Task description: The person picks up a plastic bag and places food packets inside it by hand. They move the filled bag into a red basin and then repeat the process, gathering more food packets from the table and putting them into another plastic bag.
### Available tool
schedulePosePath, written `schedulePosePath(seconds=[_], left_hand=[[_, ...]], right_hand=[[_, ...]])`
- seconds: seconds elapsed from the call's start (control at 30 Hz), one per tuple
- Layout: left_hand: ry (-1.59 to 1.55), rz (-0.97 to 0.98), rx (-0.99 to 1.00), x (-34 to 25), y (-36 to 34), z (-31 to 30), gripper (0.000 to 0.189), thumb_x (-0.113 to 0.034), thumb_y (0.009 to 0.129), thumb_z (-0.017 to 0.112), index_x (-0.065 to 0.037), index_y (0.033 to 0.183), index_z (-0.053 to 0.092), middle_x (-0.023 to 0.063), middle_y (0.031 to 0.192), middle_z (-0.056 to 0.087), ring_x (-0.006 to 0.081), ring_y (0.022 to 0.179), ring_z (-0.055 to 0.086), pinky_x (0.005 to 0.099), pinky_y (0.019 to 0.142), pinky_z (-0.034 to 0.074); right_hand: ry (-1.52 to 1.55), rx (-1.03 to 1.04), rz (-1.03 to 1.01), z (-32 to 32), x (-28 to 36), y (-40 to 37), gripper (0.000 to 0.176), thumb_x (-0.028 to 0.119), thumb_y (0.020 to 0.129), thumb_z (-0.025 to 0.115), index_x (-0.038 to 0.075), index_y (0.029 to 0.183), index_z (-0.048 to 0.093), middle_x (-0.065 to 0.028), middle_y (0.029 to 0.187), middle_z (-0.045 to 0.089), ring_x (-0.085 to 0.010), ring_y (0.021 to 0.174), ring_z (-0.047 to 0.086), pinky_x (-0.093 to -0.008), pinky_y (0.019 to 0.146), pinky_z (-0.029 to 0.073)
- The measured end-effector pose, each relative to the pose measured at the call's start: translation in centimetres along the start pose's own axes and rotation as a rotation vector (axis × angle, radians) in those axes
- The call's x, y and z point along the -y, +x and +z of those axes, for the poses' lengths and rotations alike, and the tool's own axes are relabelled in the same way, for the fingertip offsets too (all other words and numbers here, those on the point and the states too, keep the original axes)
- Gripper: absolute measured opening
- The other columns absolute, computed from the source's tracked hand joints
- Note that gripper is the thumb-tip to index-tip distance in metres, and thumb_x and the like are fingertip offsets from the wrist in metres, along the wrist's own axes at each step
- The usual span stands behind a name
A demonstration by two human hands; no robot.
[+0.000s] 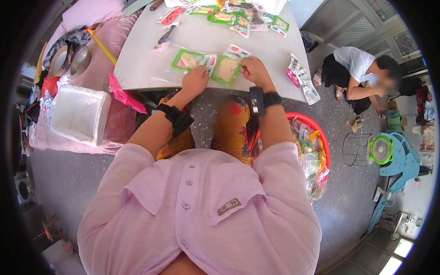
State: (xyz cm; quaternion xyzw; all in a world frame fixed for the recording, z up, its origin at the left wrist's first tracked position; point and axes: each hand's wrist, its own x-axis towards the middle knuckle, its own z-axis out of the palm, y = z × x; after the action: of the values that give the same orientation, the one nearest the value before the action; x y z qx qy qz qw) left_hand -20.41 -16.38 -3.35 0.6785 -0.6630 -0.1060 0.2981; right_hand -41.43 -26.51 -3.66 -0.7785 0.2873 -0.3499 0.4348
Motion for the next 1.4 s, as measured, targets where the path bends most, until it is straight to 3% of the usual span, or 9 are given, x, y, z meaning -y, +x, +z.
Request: schedulePosePath(seconds=[0.1, 0.17, 0.23, 0.6, 0.8, 0.87, 0.97, 1.27, 1.4], left_hand=[[-0.015, -0.022, 0.03, -0.3, 0.0, -0.3, 0.016, -0.019, 0.075, 0.041, -0.005, 0.078, 0.049, 0.0166, 0.073, 0.054, 0.0337, 0.072, 0.052, 0.0427, 0.061, 0.04], [-0.046, -0.022, 0.016, -0.5, 0.0, -0.4, 0.016, -0.019, 0.075, 0.041, -0.005, 0.078, 0.049, 0.017, 0.074, 0.054, 0.0339, 0.072, 0.052, 0.0423, 0.061, 0.04], [-0.074, -0.031, 0.014, -0.7, 0.0, -0.5, 0.016, -0.018, 0.075, 0.042, -0.004, 0.078, 0.049, 0.0174, 0.075, 0.054, 0.0341, 0.073, 0.051, 0.042, 0.062, 0.04], [-0.227, -0.1, 0.029, -1.6, 0.8, -0.9, 0.017, -0.016, 0.073, 0.043, -0.002, 0.078, 0.05, 0.0182, 0.076, 0.054, 0.0331, 0.074, 0.052, 0.0386, 0.063, 0.04], [-0.25, -0.095, 0.025, -1.4, 0.7, -0.2, 0.016, -0.017, 0.074, 0.043, -0.003, 0.078, 0.05, 0.0178, 0.075, 0.054, 0.0333, 0.074, 0.052, 0.0389, 0.063, 0.04], [-0.17, -0.096, 0.046, -2.0, 0.3, -0.6, 0.016, -0.017, 0.074, 0.042, -0.003, 0.077, 0.049, 0.0179, 0.075, 0.054, 0.0336, 0.074, 0.052, 0.0402, 0.062, 0.04], [-0.079, -0.067, 0.05, -2.9, -0.9, -0.9, 0.015, -0.017, 0.075, 0.041, -0.003, 0.076, 0.047, 0.0181, 0.075, 0.054, 0.0341, 0.073, 0.051, 0.0425, 0.062, 0.039], [-0.049, 0.032, 0.022, -2.6, -1.6, -0.6, 0.015, -0.016, 0.075, 0.038, -0.003, 0.077, 0.046, 0.0179, 0.075, 0.053, 0.0348, 0.073, 0.051, 0.0445, 0.063, 0.039], [-0.07, 0.01, 0.016, -3.3, -1.1, -0.4, 0.014, -0.016, 0.075, 0.039, -0.003, 0.076, 0.045, 0.0182, 0.075, 0.053, 0.0348, 0.073, 0.051, 0.0446, 0.063, 0.039]], right_hand=[[-0.113, -0.098, -0.189, 0.1, 1.7, -3.5, 0.01, 0.002, 0.073, 0.047, 0.002, 0.083, 0.045, -0.0052, 0.063, 0.049, -0.0114, 0.048, 0.047, -0.018, 0.037, 0.036], [0.234, -0.27, 0.065, 0.6, 4.2, -5.4, 0.009, 0.001, 0.074, 0.047, 0.002, 0.083, 0.046, -0.0056, 0.066, 0.051, -0.0133, 0.051, 0.05, -0.02, 0.04, 0.04], [1.045, -0.495, 0.495, 1.8, 5.7, -6.2, 0.01, 0.001, 0.075, 0.047, 0.003, 0.085, 0.047, -0.0061, 0.069, 0.054, -0.0153, 0.056, 0.054, -0.0225, 0.043, 0.044], [1.233, -0.514, 0.343, 4.4, 7.4, -5.7, 0.012, -0.001, 0.077, 0.046, 0.005, 0.086, 0.049, -0.006, 0.073, 0.056, -0.0198, 0.064, 0.058, -0.0286, 0.054, 0.049], [0.442, -0.347, -0.1, 6.2, -1.5, -6.7, 0.015, 0.0, 0.078, 0.045, 0.005, 0.092, 0.045, -0.0066, 0.078, 0.055, -0.019, 0.068, 0.058, -0.0286, 0.055, 0.049], [0.462, -0.354, -0.027, 7.2, -2.1, -6.2, 0.017, 0.002, 0.078, 0.045, 0.006, 0.094, 0.044, -0.0069, 0.081, 0.055, -0.0185, 0.07, 0.058, -0.0276, 0.054, 0.048], [0.803, -0.358, 0.388, 8.5, 1.9, -6.3, 0.018, 0.006, 0.079, 0.046, 0.006, 0.096, 0.043, -0.0072, 0.082, 0.055, -0.0176, 0.068, 0.057, -0.0249, 0.052, 0.046], [0.569, -0.286, 0.728, 3.4, 5.3, -5.9, 0.015, 0.014, 0.079, 0.046, 0.002, 0.09, 0.049, -0.0064, 0.076, 0.057, -0.0093, 0.051, 0.053, -0.0169, 0.038, 0.038], [0.109, -0.093, 0.029, 4.5, 1.5, -6.0, 0.015, 0.01, 0.079, 0.045, 0.003, 0.092, 0.048, -0.0054, 0.075, 0.056, -0.0103, 0.053, 0.053, -0.018, 0.04, 0.04]])
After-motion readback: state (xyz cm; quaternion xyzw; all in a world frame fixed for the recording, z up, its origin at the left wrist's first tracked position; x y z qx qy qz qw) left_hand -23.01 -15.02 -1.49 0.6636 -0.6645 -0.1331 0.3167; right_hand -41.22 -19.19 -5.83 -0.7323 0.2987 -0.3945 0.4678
